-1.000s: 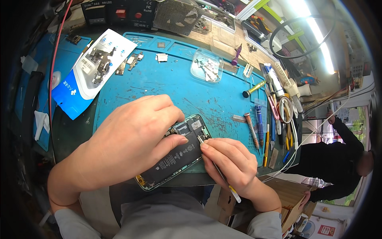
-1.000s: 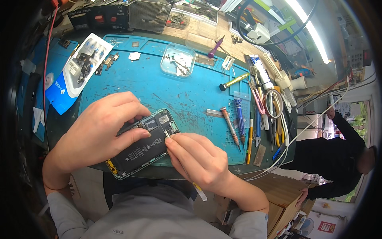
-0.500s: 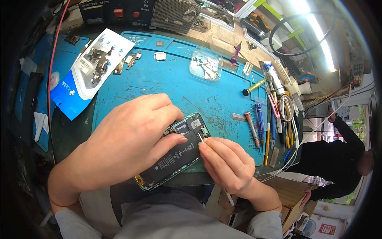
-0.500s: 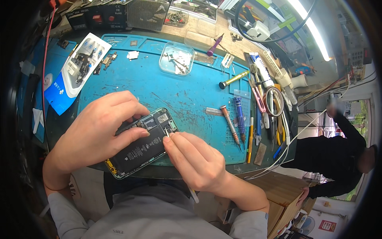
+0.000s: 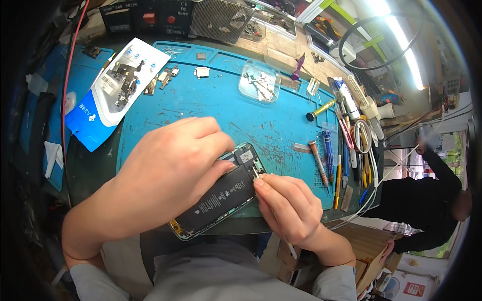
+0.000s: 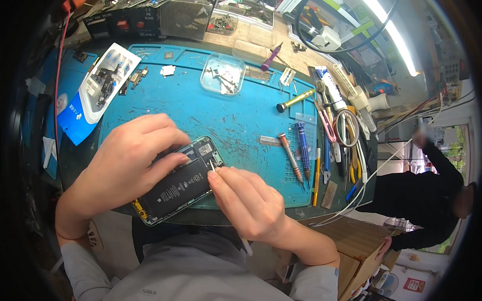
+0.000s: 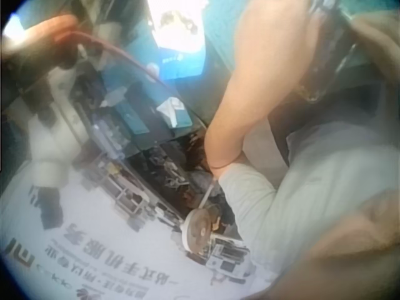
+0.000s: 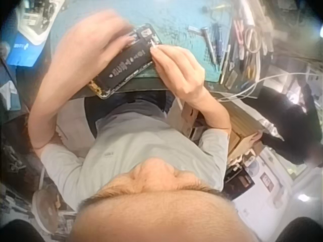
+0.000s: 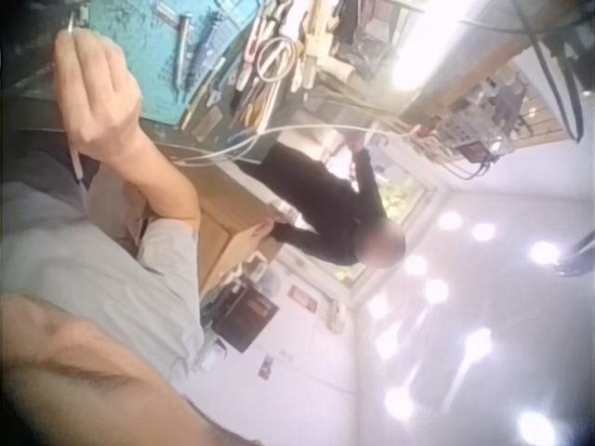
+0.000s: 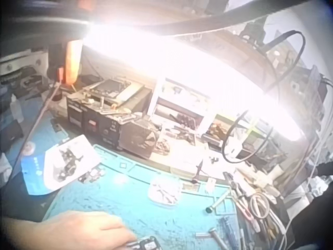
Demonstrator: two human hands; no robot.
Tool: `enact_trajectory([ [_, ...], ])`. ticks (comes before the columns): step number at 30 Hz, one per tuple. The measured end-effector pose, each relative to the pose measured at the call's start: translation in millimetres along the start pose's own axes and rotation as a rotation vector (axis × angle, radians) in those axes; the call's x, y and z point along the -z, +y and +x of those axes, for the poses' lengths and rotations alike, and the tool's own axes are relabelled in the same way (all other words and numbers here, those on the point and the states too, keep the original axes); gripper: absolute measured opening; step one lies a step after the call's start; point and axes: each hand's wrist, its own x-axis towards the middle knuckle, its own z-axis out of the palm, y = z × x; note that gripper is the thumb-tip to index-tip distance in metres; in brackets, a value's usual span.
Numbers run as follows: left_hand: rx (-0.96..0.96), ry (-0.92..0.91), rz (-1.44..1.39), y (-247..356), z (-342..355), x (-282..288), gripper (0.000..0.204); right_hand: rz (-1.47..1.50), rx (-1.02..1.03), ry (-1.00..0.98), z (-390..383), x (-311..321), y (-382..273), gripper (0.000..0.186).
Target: The person disassembles a smartphone on a workbench, using a screwdriver and tweezers to remove screws and small internal components. They place removed parts into a small plastic container and continue to manipulate the phone's internal assembly.
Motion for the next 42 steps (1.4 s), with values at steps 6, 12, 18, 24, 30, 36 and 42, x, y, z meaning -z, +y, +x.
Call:
enact_trajectory([
  [6,-0.167,0.064,-0.139,-0.4,11.9,-14.6,0.034,0.155,-0.119,0.021,3.8,3.7,1.0,0.03],
  [12,-0.145,0.149,-0.162,-3.8,18.2,-23.2,0.036,0.626,-0.64,0.013,-1.2,16.2,13.1,0.016],
  [18,-0.014,0.241,-0.123,-10.6,16.0,-6.7,0.027,0.781,-0.668,0.112,-7.3,7.7,17.5,0.019],
  [24,0.076,0.014,0.131,33.9,-40.5,14.3,0.079,0.121,0.079,0.116,10.9,9.4,17.6,0.026],
  [30,0.121,-0.014,0.201,47.5,-69.5,-2.7,0.106,0.101,0.244,0.075,16.8,0.9,17.2,0.031],
  [36,0.012,0.011,0.171,40.6,-58.6,8.7,0.083,0.064,0.266,0.048,10.8,6.7,16.0,0.031],
  [42,-0.01,0.073,0.148,36.6,-46.4,6.0,0.054,0.047,0.278,0.03,8.5,7.8,7.8,0.028],
])
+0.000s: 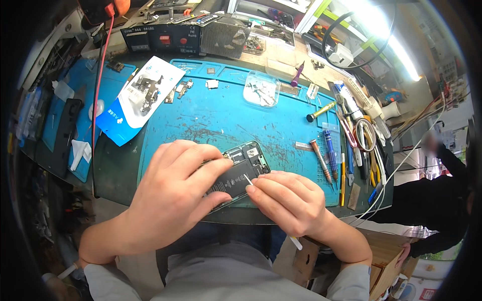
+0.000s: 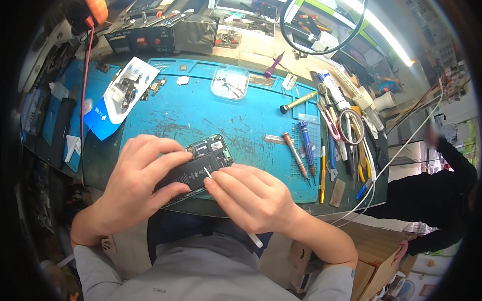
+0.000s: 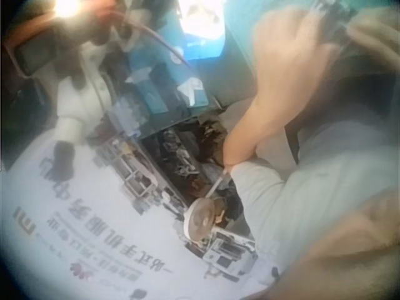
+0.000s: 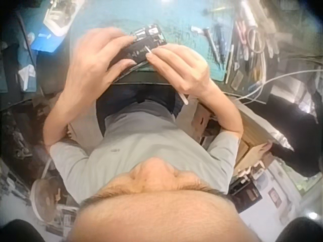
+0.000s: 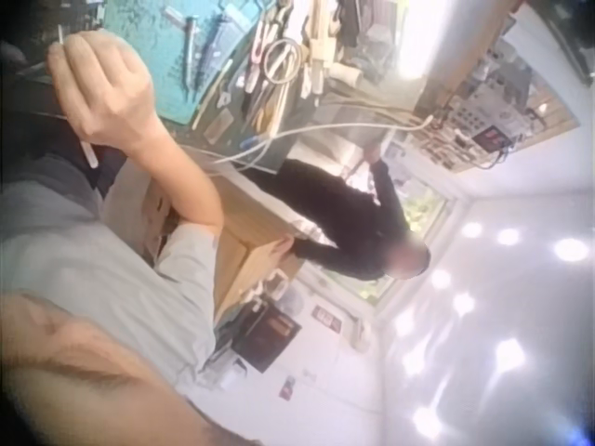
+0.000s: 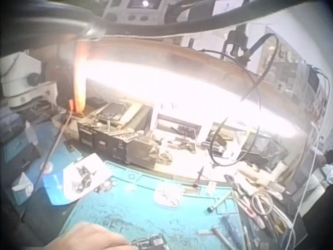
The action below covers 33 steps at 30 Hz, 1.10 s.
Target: The person disassembles a smartphone on a workbench, using a screwdriver and tweezers to remove screws and small internal components. They place removed parts into a small plastic container and continue to manipulate the phone's internal assembly.
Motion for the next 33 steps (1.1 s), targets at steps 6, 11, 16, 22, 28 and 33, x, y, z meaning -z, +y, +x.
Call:
enact_trajectory([
  [6,-0.075,0.096,-0.225,-1.8,2.9,-7.6,0.035,0.019,0.134,0.112,6.2,-1.9,-6.9,0.019],
  [11,-0.13,0.069,-0.282,-4.6,3.0,-6.0,0.02,0.143,0.13,0.13,3.1,0.4,-5.3,0.017],
  [16,-0.151,0.078,-0.253,-3.4,14.5,-7.8,0.017,0.241,-0.009,0.13,-2.1,9.0,-0.1,0.022],
  [22,0.001,0.228,-0.112,-44.4,35.0,-3.7,0.009,0.161,-0.201,0.106,-17.6,24.2,20.6,0.035],
  [28,0.035,0.246,0.025,-73.8,38.2,-2.1,0.012,0.193,-0.276,0.053,-19.9,19.2,31.2,0.034],
  [33,0.021,0.241,0.178,-75.4,33.6,-0.4,0.013,0.305,-0.336,-0.036,-11.7,19.5,34.4,0.031],
])
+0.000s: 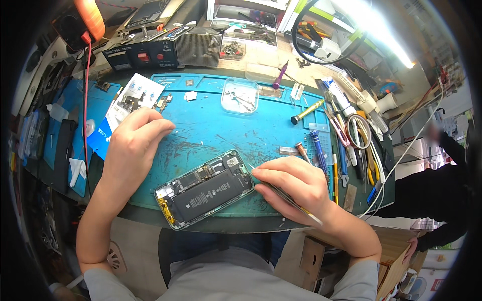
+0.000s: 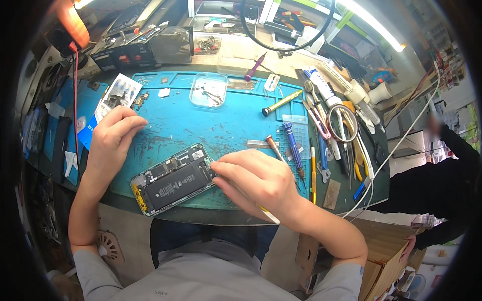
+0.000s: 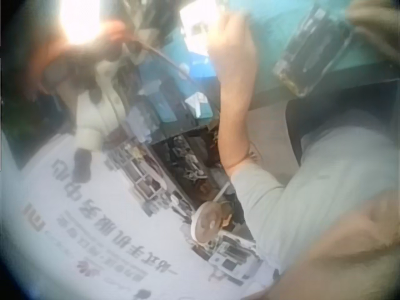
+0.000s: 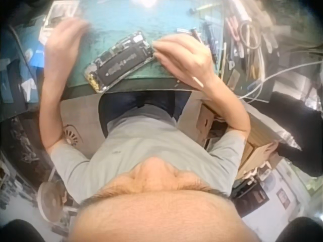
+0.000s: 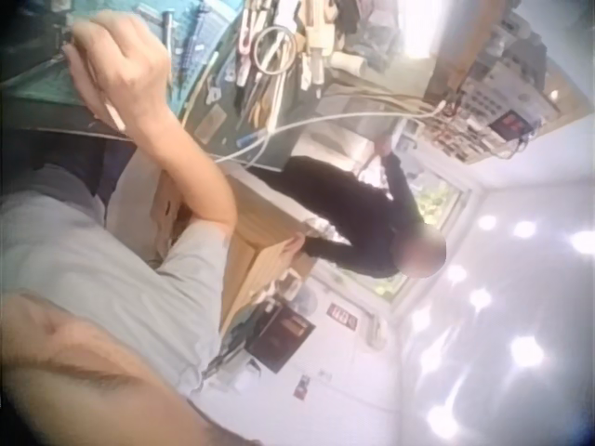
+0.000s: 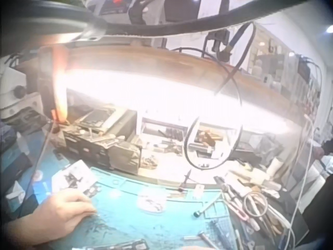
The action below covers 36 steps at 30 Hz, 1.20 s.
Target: The person disassembles a smartphone on a workbench, using a screwdriver and tweezers to remove screws and small internal components. They place removed parts into a small plastic container and continue to manipulate the phone's internal assembly.
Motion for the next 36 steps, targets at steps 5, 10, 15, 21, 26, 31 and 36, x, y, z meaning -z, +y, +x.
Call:
enact_trajectory([
  [5,0.025,-0.014,0.014,0.2,-4.6,1.2,0.016,0.154,-0.103,0.014,2.3,-3.7,5.3,0.029],
  [10,0.035,0.046,0.054,3.4,-4.7,2.9,0.018,0.233,-0.197,-0.018,2.2,-1.4,6.0,0.028],
  [15,-0.024,0.024,0.083,10.1,5.0,10.3,0.022,0.188,-0.169,-0.017,3.7,-2.0,4.5,0.028],
  [21,0.102,-0.117,0.025,27.8,-1.4,6.3,0.031,0.149,-0.176,0.001,0.5,1.4,1.9,0.026],
  [26,-0.039,-0.294,-0.007,83.8,-5.9,6.6,0.06,0.095,-0.152,0.016,-5.5,12.0,-0.2,0.028],
  [31,-0.058,-0.419,-0.017,97.2,-6.5,1.3,0.086,0.097,-0.164,0.035,-20.9,18.5,-5.5,0.032],
  [36,-0.264,-0.598,-0.217,81.0,12.2,-0.3,0.095,0.155,-0.106,0.02,-31.7,24.5,-13.4,0.036],
])
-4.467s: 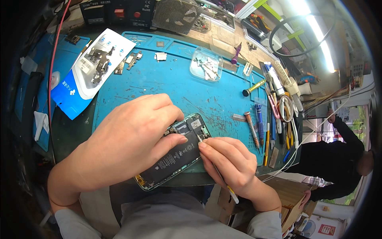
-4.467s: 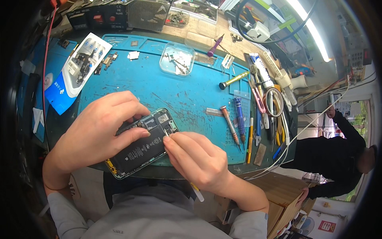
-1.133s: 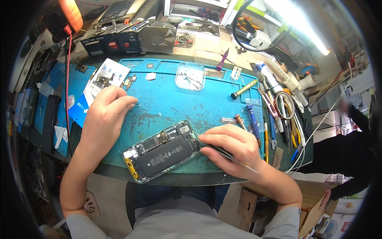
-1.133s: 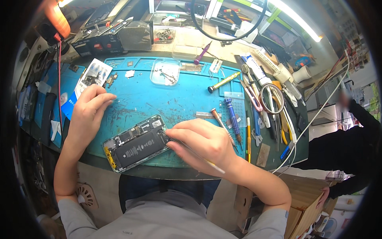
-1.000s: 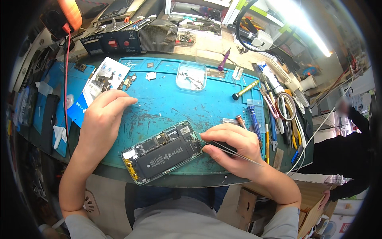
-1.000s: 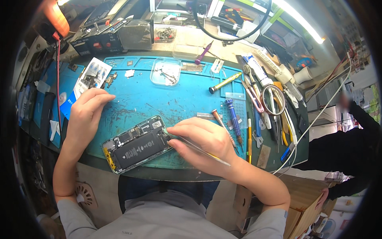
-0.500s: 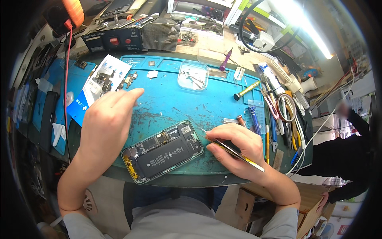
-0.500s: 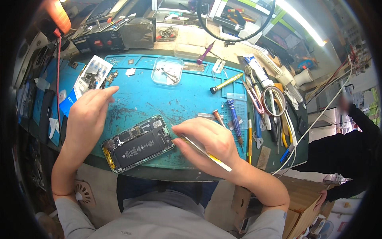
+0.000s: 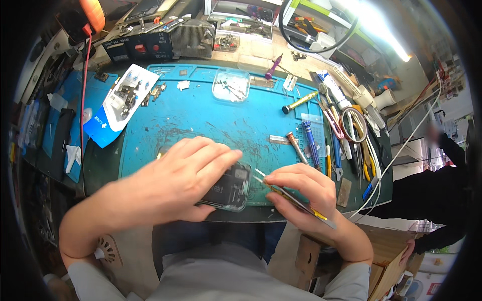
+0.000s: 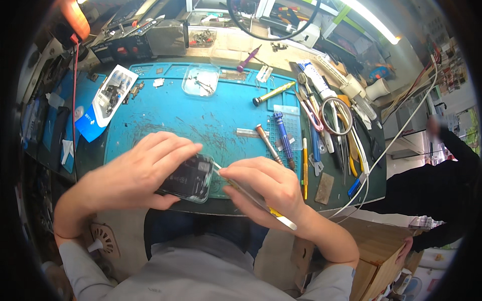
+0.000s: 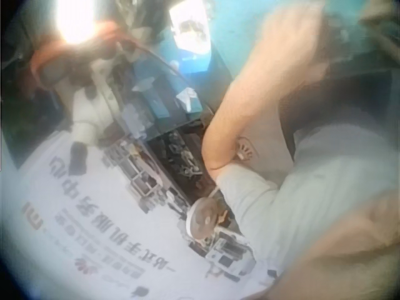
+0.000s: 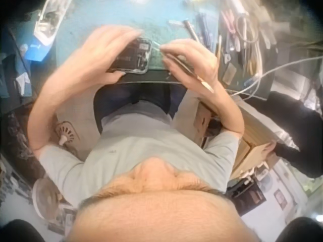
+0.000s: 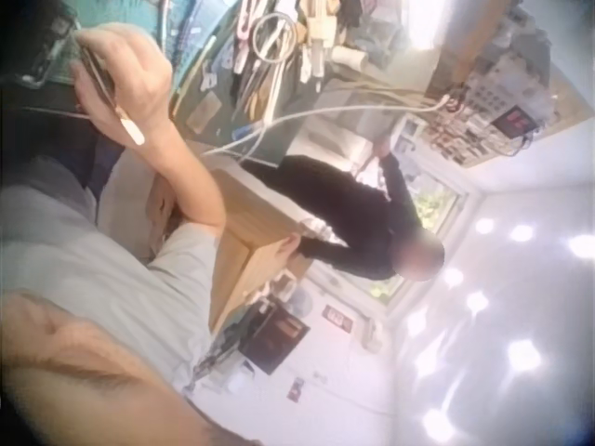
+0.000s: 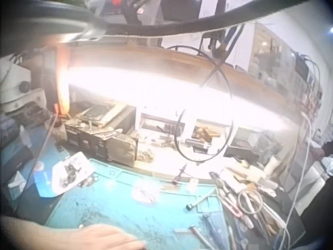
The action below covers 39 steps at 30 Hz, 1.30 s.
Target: The person disassembles a smartphone on a workbench, using a screwdriver and tweezers to remove screws and small internal components. They place removed parts into a small plastic container and continue to manipulate the phone's internal assembly.
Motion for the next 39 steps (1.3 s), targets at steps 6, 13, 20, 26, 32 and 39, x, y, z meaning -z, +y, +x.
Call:
enact_trajectory([
  [6,-0.045,-0.097,-0.09,-10.8,1.3,3.0,0.095,0.093,0.072,-0.054,-15.6,-13.5,2.6,0.036],
  [13,-0.003,0.024,-0.042,-6.8,-3.1,-8.4,0.091,0.074,0.107,-0.062,-12.0,-18.8,6.3,0.033],
  [20,-0.016,0.021,-0.032,-8.7,0.2,-8.1,0.088,0.057,0.114,-0.046,-12.0,-22.0,8.3,0.033],
  [26,-0.025,0.027,-0.035,-9.8,0.4,-8.5,0.089,0.043,0.108,-0.053,-10.6,-21.0,7.9,0.032],
  [32,-0.041,0.026,-0.026,-10.3,2.3,-7.2,0.088,0.025,0.112,-0.052,-11.0,-21.2,7.9,0.032],
  [39,-0.045,0.038,-0.028,-10.6,1.3,-8.4,0.087,-0.029,0.155,-0.04,-9.2,-25.0,6.8,0.032],
])
